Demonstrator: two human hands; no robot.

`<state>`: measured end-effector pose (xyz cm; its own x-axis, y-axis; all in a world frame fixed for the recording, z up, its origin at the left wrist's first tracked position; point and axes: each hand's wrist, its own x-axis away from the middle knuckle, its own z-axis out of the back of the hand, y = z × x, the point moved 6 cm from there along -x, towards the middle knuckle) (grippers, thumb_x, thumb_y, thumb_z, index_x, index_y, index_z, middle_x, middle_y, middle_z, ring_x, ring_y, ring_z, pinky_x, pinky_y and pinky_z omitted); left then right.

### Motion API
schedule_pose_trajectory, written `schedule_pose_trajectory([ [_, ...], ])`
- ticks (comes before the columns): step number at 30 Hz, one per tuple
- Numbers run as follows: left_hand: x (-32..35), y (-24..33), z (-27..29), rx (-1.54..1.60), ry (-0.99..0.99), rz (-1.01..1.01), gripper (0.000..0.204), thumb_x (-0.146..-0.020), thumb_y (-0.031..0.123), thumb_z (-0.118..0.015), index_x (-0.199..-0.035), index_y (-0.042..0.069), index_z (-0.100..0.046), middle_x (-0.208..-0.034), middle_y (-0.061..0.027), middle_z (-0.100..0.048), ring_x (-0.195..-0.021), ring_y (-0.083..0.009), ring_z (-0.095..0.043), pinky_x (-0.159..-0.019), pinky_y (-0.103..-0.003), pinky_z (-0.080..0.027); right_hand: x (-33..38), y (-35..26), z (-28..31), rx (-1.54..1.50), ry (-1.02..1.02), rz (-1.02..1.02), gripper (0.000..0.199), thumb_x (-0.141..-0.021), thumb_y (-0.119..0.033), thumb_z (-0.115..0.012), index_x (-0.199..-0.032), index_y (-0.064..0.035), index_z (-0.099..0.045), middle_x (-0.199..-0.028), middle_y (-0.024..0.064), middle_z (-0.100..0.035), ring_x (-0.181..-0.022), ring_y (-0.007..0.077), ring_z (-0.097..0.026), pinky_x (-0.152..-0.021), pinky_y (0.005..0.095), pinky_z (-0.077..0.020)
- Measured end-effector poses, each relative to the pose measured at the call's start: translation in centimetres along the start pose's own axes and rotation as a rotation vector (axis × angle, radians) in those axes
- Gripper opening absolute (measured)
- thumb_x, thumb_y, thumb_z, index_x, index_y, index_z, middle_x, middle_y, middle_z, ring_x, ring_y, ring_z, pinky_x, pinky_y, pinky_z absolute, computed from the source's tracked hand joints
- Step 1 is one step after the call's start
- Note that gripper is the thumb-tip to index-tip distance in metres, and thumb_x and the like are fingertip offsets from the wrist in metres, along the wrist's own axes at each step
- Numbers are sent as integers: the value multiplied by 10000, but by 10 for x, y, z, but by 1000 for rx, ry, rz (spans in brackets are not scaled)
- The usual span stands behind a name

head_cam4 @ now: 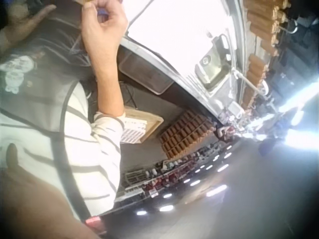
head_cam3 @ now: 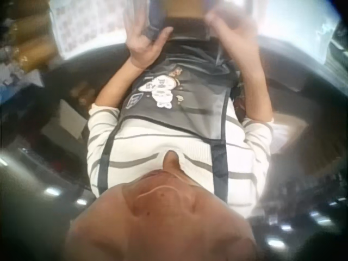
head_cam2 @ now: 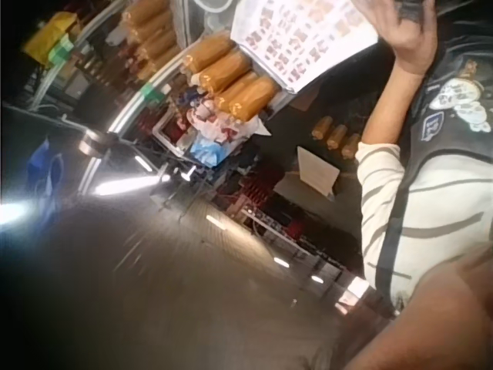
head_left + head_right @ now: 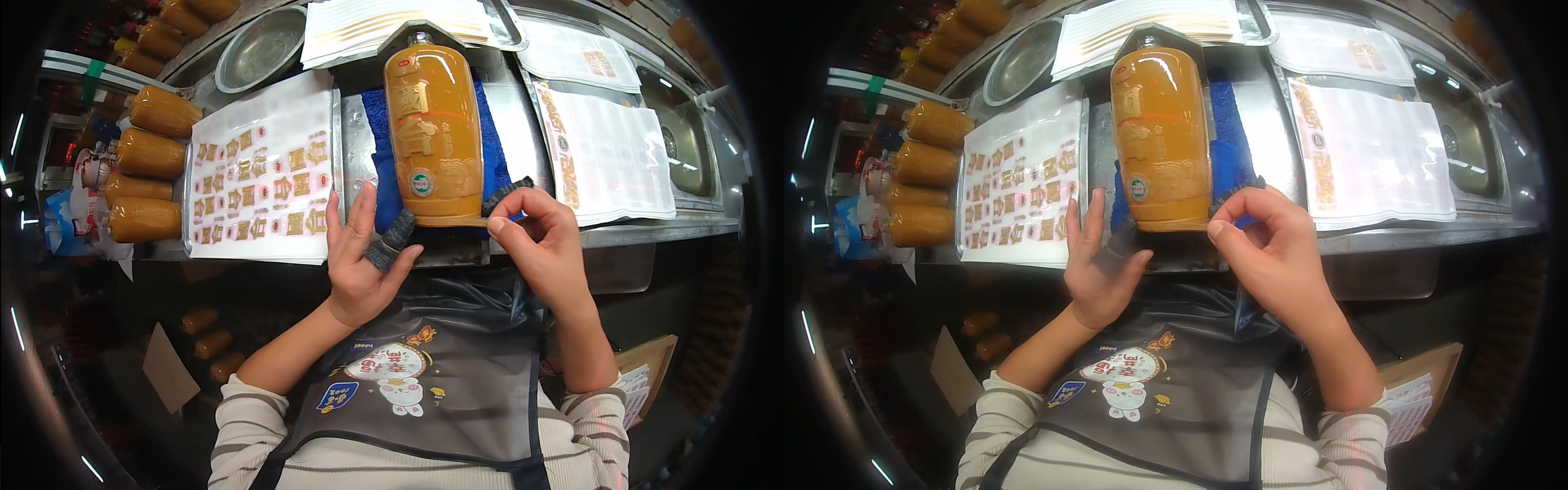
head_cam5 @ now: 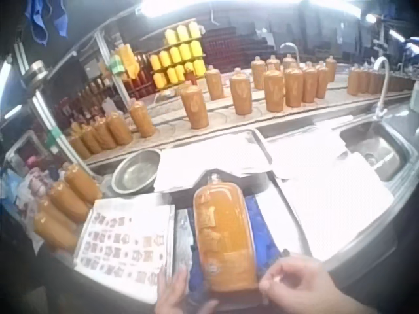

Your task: The person applies adhesive labels to amber-colored bottles on a production line. They pick up each bottle, smooth a label onto its surface, and place it back on the conveyor. The process is repeated for multiple bottles.

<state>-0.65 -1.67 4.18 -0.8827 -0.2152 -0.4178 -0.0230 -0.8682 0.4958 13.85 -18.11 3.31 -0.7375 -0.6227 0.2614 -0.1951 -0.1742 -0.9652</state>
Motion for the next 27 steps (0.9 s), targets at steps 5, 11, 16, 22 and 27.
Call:
schedule_pose_trajectory([
  [5,-6,5,1,-71,-32,-74,333,-778,139,-821,-1044,-32,-718,-1507,-284,-407,-1344,-453,-468,-1105,-654,-222,6,-9,0,-56,18,2,67,-885,-46,-654,-844,-19,-608,-768,-62,-552,-626,-22,-443,-548,163,-330],
  [11,-17,16,2,-151,-65,-191,429,-748,104,-819,-1138,-10,-679,-1500,-302,-397,-1335,-469,-465,-1088,-684,-213,-1,6,2,-104,5,-38,56,-896,-42,-641,-866,-12,-603,-739,-57,-564,-607,-27,-462,-536,157,-349],
  [16,-31,31,1,-198,-99,-273,491,-724,89,-803,-1203,65,-700,-1512,-300,-367,-1322,-505,-451,-1085,-689,-199,-5,9,1,-111,9,-33,60,-896,-42,-644,-865,-8,-606,-762,-48,-572,-613,-24,-471,-543,156,-361],
  [22,-58,46,-11,-257,7,-268,221,-741,170,-696,-945,120,-767,-1439,-281,-494,-1330,-465,-480,-1093,-708,-211,-5,15,-3,-67,21,-17,56,-880,-43,-663,-848,-35,-618,-791,-71,-543,-643,-21,-427,-565,159,-334],
  [27,-51,21,-9,-109,27,-113,602,-691,190,-849,-1247,33,-680,-1484,-280,-441,-1387,-406,-439,-1125,-649,-221,-7,13,-4,63,9,27,70,-873,-49,-687,-842,-17,-632,-817,-54,-551,-634,-25,-451,-555,148,-346],
])
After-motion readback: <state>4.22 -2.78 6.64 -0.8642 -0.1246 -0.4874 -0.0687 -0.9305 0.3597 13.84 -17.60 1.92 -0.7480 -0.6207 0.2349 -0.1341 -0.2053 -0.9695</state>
